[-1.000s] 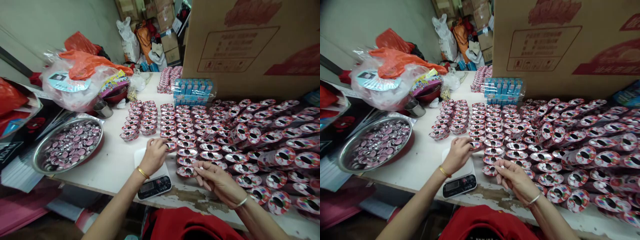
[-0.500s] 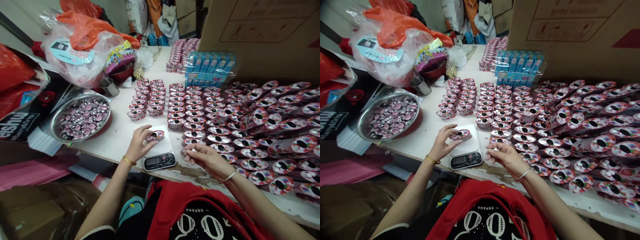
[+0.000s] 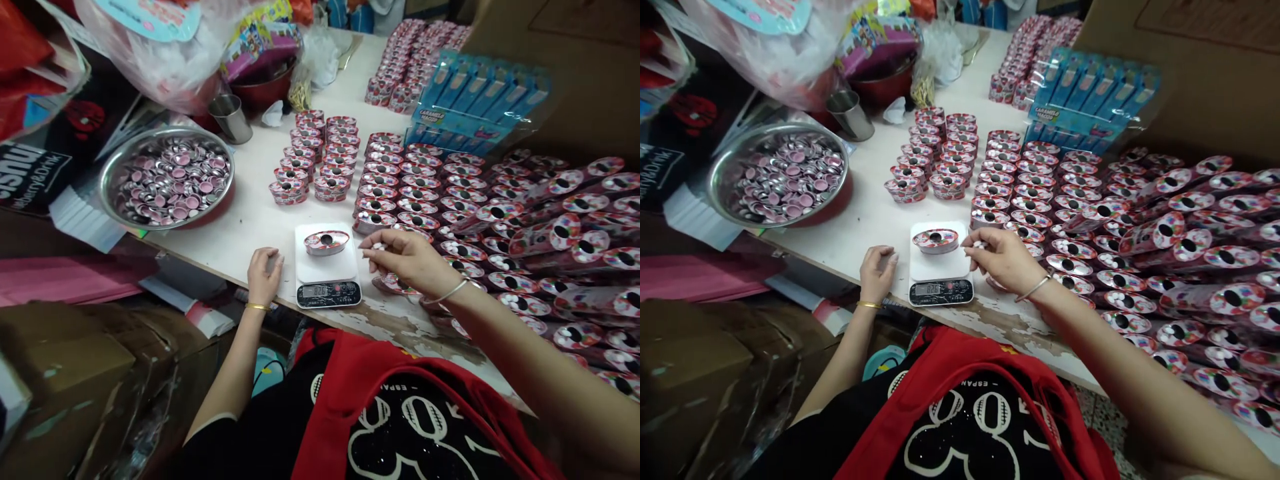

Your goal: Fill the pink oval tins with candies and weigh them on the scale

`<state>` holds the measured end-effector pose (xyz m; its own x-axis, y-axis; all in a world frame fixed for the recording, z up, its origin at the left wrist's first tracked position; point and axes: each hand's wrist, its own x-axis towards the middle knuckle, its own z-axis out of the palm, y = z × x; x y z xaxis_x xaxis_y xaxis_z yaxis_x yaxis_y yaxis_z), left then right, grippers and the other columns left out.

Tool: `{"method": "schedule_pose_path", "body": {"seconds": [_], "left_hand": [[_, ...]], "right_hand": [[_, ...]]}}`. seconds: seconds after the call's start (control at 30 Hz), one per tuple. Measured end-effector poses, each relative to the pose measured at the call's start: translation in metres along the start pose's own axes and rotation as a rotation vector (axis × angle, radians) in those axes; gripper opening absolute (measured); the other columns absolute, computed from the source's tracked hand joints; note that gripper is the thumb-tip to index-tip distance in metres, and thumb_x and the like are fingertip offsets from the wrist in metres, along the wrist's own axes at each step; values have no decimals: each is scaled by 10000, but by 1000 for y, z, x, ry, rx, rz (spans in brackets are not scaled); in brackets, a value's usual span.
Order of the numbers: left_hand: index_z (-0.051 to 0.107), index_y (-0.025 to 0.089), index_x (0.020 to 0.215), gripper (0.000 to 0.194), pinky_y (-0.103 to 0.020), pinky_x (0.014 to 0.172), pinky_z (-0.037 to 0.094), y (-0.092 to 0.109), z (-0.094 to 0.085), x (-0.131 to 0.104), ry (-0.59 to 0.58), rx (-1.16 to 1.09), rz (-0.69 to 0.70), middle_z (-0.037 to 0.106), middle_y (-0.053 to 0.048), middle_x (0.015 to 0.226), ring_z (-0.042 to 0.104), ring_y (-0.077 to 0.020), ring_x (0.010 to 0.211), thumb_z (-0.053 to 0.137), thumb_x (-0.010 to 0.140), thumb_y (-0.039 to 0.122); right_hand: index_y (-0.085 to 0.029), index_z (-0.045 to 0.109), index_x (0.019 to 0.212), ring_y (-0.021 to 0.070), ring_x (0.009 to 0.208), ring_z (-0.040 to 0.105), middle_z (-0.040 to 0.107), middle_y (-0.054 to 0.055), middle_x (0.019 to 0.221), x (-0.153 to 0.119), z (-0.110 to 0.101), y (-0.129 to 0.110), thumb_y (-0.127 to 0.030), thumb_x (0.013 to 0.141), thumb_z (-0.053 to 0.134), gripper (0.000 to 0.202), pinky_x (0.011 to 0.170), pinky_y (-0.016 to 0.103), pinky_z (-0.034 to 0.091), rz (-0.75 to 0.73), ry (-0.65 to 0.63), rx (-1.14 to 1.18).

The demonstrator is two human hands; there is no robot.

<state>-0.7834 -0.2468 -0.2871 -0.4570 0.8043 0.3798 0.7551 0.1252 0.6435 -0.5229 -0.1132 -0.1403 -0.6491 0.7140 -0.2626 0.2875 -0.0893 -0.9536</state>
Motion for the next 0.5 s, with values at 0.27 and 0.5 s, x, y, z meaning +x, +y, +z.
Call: {"method": "schedule_pose_path", "body": {"seconds": [0.27, 0.5], "left_hand": [[581, 174, 957, 169, -348, 879, 448, 1, 1, -1, -1, 34, 28, 583, -81, 965, 549, -202, 972, 514, 869, 301], [600, 176, 959, 168, -356, 870, 454, -4, 3, -3, 10, 47, 29, 586, -87, 983, 557, -210, 975, 524, 869, 296]], "right_hand": [[-162, 661, 786, 113, 592, 511, 590, 0, 609, 47, 27, -20, -138, 797, 581, 84, 577, 241, 384, -211, -43, -462], [-130, 659, 867, 157, 763, 528, 601, 67, 853, 65, 43, -19, -57, 786, 562, 146, 724, 270, 382, -299, -107, -812]]}}
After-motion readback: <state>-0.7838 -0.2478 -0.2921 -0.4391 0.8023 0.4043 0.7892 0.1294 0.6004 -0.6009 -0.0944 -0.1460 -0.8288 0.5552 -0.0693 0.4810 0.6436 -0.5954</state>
